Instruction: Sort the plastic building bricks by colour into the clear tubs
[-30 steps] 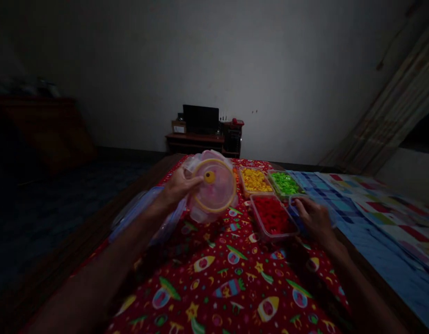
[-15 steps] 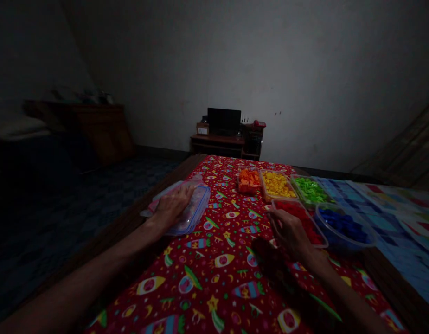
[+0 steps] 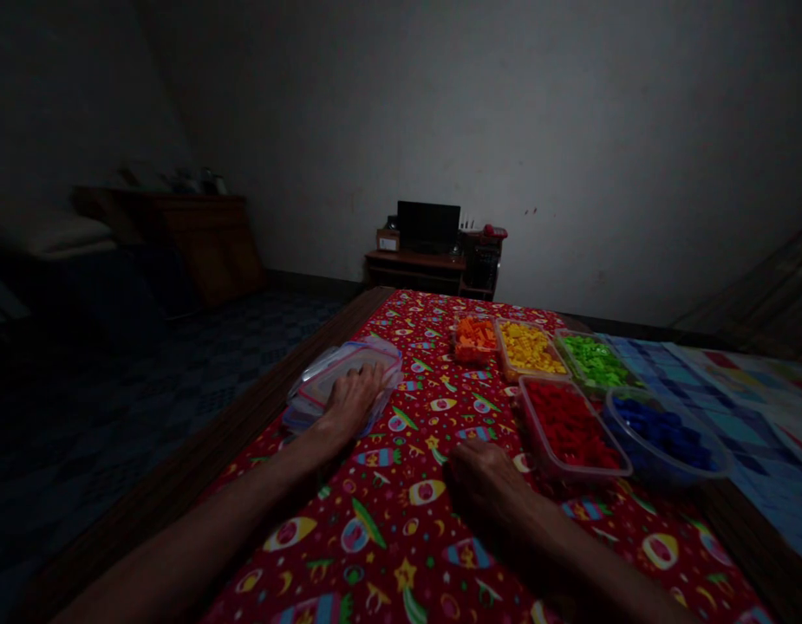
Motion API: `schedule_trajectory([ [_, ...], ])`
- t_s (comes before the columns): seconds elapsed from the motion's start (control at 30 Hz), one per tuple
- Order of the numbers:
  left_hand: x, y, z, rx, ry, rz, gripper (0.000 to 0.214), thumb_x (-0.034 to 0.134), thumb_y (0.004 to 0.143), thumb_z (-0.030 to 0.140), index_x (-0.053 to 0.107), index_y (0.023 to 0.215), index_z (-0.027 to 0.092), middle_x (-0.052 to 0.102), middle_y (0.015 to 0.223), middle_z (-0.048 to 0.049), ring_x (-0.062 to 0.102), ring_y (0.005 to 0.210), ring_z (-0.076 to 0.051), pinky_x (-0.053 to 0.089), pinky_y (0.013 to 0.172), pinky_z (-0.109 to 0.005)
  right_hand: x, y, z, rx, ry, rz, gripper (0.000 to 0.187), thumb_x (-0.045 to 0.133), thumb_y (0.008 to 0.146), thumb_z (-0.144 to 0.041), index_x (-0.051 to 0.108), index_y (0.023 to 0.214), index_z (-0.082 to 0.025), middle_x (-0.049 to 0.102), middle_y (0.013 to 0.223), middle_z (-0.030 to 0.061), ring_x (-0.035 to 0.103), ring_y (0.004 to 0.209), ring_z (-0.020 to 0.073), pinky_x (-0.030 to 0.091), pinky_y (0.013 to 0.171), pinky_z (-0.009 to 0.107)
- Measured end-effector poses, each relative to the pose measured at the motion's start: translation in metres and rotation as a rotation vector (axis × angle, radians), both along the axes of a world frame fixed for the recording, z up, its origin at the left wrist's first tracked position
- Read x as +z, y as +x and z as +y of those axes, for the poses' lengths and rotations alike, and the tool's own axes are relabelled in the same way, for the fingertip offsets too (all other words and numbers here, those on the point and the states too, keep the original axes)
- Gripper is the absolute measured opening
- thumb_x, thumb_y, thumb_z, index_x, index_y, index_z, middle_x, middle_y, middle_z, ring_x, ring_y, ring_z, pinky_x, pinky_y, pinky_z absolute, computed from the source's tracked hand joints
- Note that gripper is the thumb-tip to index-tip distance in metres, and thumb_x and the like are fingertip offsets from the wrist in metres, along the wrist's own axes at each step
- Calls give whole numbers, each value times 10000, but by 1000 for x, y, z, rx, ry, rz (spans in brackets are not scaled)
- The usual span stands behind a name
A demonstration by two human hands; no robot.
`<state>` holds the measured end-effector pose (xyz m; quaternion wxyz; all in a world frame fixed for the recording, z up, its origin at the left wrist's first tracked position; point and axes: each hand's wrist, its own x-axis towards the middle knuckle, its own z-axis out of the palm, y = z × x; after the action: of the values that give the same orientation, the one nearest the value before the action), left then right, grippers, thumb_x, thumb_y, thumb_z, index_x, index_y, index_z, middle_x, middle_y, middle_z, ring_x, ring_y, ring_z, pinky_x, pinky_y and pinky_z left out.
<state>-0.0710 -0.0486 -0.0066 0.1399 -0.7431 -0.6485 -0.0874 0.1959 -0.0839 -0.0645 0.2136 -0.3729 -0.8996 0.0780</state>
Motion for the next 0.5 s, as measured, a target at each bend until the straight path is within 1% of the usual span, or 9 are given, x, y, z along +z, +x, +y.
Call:
schedule_trajectory([
  [0.1, -3, 1, 2, -1, 24, -105, 437, 369, 912, 347, 511, 1288, 176, 579, 1192, -219, 569, 989, -351, 436, 778, -442, 4, -8, 4, 28, -4, -17, 117, 461, 830, -141, 516, 734, -179, 525, 683, 14, 370, 567, 108, 219, 536, 251],
  [0.2, 2, -4, 5, -42, 10, -182, 413, 416, 895, 408, 553, 1240, 225, 562, 1256, -178, 548, 1066, -351, 423, 839, -445, 17, -18, 10, 54, -54, -10, 88, 486, 813, -129, 543, 765, -175, 530, 646, -2, 352, 531, 99, 203, 527, 250],
  [0.27, 9, -18, 5, -104, 20, -180, 369, 415, 890, 402, 594, 1173, 246, 532, 1314, -139, 501, 1158, -344, 400, 909, -450, 26, -27, 15, 50, -106, 28, 98, 496, 803, -119, 579, 812, -169, 563, 654, 4, 392, 533, 100, 228, 531, 238],
  [0.33, 13, -43, 5, -127, 63, -178, 386, 375, 893, 391, 593, 1166, 225, 518, 1335, -125, 464, 1215, -317, 357, 990, -442, 30, -38, 20, 50, -163, 115, 149, 492, 822, -144, 616, 902, -169, 616, 715, 26, 478, 581, 115, 292, 559, 226],
  [0.4, 11, -77, 2, -70, 83, -230, 452, 338, 890, 388, 540, 1237, 180, 540, 1310, -130, 466, 1227, -277, 316, 1051, -408, 30, -52, 27, 44, -221, 237, 222, 493, 853, -212, 623, 1029, -177, 659, 831, 53, 565, 699, 147, 368, 627, 234],
  [0.47, 3, -110, -3, 111, 51, -323, 542, 379, 840, 434, 519, 1250, 109, 545, 1293, -176, 491, 1203, -306, 342, 1035, -429, 26, -70, 36, 23, -328, 335, 283, 505, 863, -279, 608, 1108, -182, 674, 888, 58, 601, 783, 174, 414, 669, 250],
  [0.5, -3, -124, -6, 212, 13, -393, 590, 409, 804, 458, 516, 1246, 82, 562, 1265, -195, 521, 1167, -325, 378, 1003, -438, 23, -79, 41, 12, -415, 358, 283, 512, 860, -298, 614, 1095, -179, 677, 862, 52, 610, 774, 179, 428, 658, 251],
])
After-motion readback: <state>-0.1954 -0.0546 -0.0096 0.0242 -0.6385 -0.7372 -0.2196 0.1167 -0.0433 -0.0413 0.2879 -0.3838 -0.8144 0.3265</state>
